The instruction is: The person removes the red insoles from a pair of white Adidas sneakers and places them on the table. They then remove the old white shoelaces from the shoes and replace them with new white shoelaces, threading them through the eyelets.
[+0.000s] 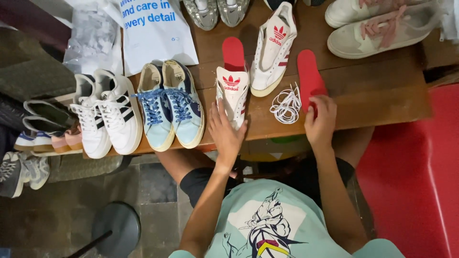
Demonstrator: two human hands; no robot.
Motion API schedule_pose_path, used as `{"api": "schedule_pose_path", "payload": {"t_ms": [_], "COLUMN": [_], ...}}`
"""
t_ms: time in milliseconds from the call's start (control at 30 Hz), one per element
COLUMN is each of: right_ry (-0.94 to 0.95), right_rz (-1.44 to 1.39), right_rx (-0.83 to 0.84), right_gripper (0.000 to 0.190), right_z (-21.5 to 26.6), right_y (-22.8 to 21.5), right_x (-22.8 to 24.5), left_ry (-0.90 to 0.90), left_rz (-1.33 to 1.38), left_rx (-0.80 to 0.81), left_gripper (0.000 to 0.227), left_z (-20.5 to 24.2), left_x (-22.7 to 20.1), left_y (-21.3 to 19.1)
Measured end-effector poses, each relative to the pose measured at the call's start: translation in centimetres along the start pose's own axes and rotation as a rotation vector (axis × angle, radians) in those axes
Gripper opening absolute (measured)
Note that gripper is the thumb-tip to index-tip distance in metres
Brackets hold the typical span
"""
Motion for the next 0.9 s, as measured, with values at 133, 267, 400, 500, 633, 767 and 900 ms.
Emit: {"api": "schedule_pose_path", "payload": {"t_ms": [133,267,400,500,633,767,900], "right_ry": [-0.106,0.021,0.057,0.086,0.179,0.320,0.339], "right_rz": [0.072,0.188,0.172,0.147,0.143,0.206,0.229], "right_rx": [0.013,0.136,0.131,0.153,0.216,0.577,0.635], "right_gripper": [0.027,0.029,0.026,0.030,0.037,0.074,0.075], "right_z": [1.0,0.7,-0.3,-1.2,-2.3,-2.9,-1.4], "right_y": [0.3,-0.3,1.0,1.2,0.4,-3.5,-2.8], "right_x": [-1.7,-0.7,-1.9,-2.2,-1.7,1.5,-0.1], "left_ry": [-0.004,-0.005,-0.029,-0.028,-0.045,-0.062,-0.072], "left_rz": [0.005,-0.011,-0.027,-0.101,-0.054,-0.086,-0.100], "left_rx": [-0.001,-0.004,-0.024,-0.031,-0.011,0.009,0.016], "left_gripper": [0.113,0.115,0.114,0.114,0.112,0.114,0.113], "left_z": [-1.3,-3.4,-5.2,-5.6,-5.5,-5.5,-5.5], "left_x": [-0.5,-0.3,0.1,0.5,0.3,0.7,0.7], "left_y": [0.0,0.0,0.8,1.4,1.0,1.2,1.3]}}
Point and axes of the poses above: each hand's wrist, its own z-axis away from the middle knuckle, its own y-axis out of the palm, x = y × z, the point moved 1 cm from there along -z, towards the middle knuckle, and after that the axes turned 12 degrees about z, right-handed, at the moved point
